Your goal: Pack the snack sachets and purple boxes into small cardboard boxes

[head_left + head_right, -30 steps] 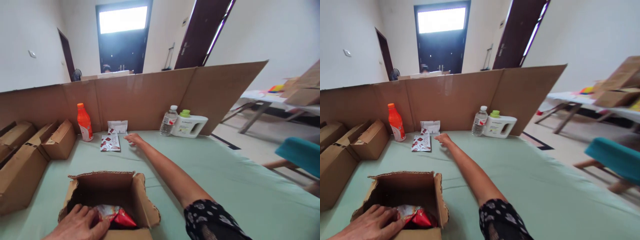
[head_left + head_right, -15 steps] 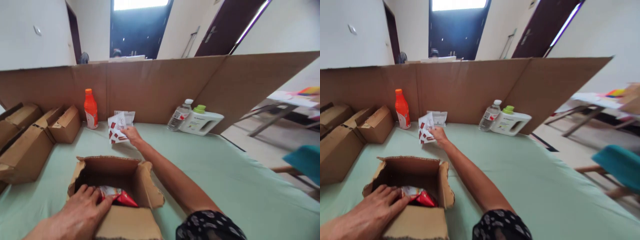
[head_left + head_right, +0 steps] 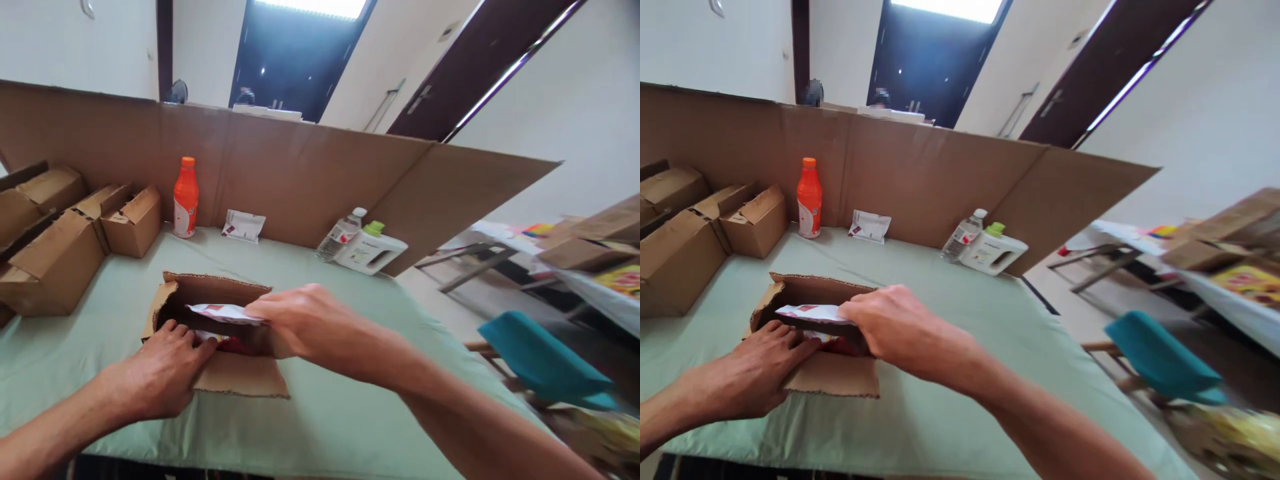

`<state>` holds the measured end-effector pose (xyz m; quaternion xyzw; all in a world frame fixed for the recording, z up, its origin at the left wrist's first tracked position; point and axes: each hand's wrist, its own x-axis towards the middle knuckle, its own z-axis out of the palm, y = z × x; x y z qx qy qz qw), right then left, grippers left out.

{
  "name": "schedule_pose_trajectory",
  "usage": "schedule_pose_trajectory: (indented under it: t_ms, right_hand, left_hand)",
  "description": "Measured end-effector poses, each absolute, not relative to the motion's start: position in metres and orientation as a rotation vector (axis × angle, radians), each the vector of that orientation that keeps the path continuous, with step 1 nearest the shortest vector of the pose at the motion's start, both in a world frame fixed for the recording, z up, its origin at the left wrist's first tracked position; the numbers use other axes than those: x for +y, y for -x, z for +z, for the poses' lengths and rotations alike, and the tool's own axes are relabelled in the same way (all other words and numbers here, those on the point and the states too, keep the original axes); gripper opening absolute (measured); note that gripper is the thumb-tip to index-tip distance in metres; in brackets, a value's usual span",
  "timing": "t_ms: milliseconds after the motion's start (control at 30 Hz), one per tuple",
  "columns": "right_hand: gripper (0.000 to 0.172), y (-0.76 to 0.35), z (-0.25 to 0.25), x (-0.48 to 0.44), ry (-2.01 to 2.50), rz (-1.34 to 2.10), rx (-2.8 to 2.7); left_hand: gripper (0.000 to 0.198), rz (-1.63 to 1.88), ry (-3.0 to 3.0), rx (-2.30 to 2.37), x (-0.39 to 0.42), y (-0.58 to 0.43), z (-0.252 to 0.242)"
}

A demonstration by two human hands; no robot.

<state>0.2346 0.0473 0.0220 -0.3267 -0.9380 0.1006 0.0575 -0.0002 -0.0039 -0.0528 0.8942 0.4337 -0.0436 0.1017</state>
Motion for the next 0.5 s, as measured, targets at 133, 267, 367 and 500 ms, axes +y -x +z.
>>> schedule_pose_trajectory:
  t_ms: [133, 267, 367, 500]
  right_hand:
    - [0.023, -0.190, -0.004, 0.071, 1.214, 0.216, -3.170]
    - [0.028, -0.182, -0.027, 0.088, 0.955, 0.491, -3.252]
    - [0.036, -0.203, -0.023, 0.091, 0.820, 0.634, -3.042]
    - [0.027, -0.250, -0.010, 0.127, 0.836, 0.695, -2.389]
  left_hand:
    - [0.059, -0.047, -2.639, 1.307, -0.009, 0.004, -0.052]
    - [0.045, 0.088, -2.620, 1.468, -0.012, 0.004, -0.043]
    - [0.061, 0.081, -2.593, 1.478, -0.008, 0.003, -0.037]
    - [0.064, -0.014, -2.580, 1.257, 0.001, 0.009, -0.041]
